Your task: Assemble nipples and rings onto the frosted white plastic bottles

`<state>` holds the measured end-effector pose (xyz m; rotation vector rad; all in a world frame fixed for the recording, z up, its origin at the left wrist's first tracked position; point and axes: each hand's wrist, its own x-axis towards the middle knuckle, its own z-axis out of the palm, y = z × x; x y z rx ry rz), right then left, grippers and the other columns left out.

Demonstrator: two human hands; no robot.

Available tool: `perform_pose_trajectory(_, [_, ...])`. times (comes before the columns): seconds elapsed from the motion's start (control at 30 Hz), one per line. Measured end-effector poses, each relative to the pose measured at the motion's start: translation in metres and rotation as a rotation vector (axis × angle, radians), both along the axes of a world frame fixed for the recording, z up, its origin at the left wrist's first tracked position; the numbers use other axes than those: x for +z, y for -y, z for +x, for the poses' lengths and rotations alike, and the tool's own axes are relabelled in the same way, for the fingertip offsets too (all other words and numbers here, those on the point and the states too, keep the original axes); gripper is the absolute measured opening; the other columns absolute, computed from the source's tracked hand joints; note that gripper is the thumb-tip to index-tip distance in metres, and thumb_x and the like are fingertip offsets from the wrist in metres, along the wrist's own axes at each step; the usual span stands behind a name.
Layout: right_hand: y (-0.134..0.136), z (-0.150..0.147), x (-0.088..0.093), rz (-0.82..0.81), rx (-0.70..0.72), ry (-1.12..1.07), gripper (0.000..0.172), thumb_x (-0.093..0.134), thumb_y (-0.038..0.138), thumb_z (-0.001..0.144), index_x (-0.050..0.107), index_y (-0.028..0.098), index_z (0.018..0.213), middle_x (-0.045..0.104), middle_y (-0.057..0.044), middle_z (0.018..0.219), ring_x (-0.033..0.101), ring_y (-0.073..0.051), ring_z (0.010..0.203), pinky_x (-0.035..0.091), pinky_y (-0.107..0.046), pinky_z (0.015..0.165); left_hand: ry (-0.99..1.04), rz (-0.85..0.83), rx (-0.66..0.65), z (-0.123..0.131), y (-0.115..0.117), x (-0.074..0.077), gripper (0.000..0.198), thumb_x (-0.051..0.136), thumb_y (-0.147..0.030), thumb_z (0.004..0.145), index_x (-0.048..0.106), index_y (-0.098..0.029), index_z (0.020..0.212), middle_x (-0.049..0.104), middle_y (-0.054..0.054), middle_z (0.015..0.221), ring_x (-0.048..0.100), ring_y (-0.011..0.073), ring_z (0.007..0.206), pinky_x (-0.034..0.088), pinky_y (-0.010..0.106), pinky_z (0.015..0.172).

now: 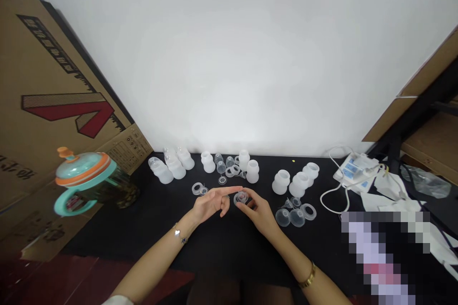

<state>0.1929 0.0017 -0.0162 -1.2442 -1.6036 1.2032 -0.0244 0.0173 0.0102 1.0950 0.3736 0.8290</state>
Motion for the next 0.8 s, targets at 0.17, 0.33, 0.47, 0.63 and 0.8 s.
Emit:
perform_pose_trajectory(0.17, [0.000, 0.000, 0.000, 0.002, -0.017, 0.019, 0.049, 0.069, 0.052, 0.083, 0.067, 0.020, 0.120, 0.064, -0.001, 0.073, 0.060, -0.017, 0.064, 0.046, -0.024, 0.048, 0.019, 0.035, 0.076, 0.001, 0.000, 0.001, 0.072, 0.055, -0.057, 0.087, 0.050, -0.016, 0.145, 0.060, 0.023, 0.132, 0.056, 0.0146, 0.065, 0.043, 0.025, 0.053])
perform_pose_trajectory(0.33, [0.000, 0.000, 0.001, -0.016, 0.004, -0.082, 0.044, 0.064, 0.054, 0.087, 0.066, 0.020, 0.115, 0.064, -0.002, 0.075, 0.060, -0.017, 0.064, 0.045, -0.024, 0.048, -0.061, 0.084, 0.217, 0.004, -0.004, -0.002, 0.079, 0.050, -0.066, 0.088, 0.027, -0.032, 0.155, 0.030, 0.019, 0.159, 0.061, 0.0137, 0.071, 0.049, 0.025, 0.052])
perform_pose_trajectory(0.47, [0.001, -0.001, 0.004, -0.012, -0.001, -0.147, 0.046, 0.061, 0.059, 0.088, 0.066, 0.019, 0.111, 0.063, -0.004, 0.078, 0.058, -0.018, 0.065, 0.043, -0.024, 0.047, -0.406, 0.232, 0.383, 0.009, -0.002, -0.010, 0.063, 0.050, -0.058, 0.093, 0.042, -0.026, 0.147, 0.049, 0.017, 0.146, 0.059, 0.0102, 0.063, 0.047, 0.023, 0.049])
perform_pose_trajectory(0.63, [0.000, -0.001, 0.005, -0.007, 0.013, -0.178, 0.049, 0.058, 0.063, 0.088, 0.065, 0.019, 0.108, 0.059, -0.002, 0.071, 0.054, -0.017, 0.061, 0.043, -0.024, 0.047, -0.920, 0.858, 0.588, 0.015, 0.008, -0.014, 0.033, 0.055, -0.037, 0.095, 0.063, -0.026, 0.126, 0.065, 0.007, 0.128, 0.065, 0.0232, 0.103, 0.053, 0.039, 0.092])
perform_pose_trajectory(0.8, [0.000, -0.001, 0.005, 0.004, -0.002, -0.175, 0.047, 0.058, 0.062, 0.089, 0.065, 0.019, 0.108, 0.059, -0.001, 0.070, 0.054, -0.017, 0.060, 0.043, -0.024, 0.047, -1.065, 1.006, 0.680, 0.015, 0.006, -0.018, 0.030, 0.055, -0.028, 0.095, 0.064, -0.024, 0.123, 0.066, 0.008, 0.126, 0.062, 0.0259, 0.115, 0.051, 0.042, 0.098])
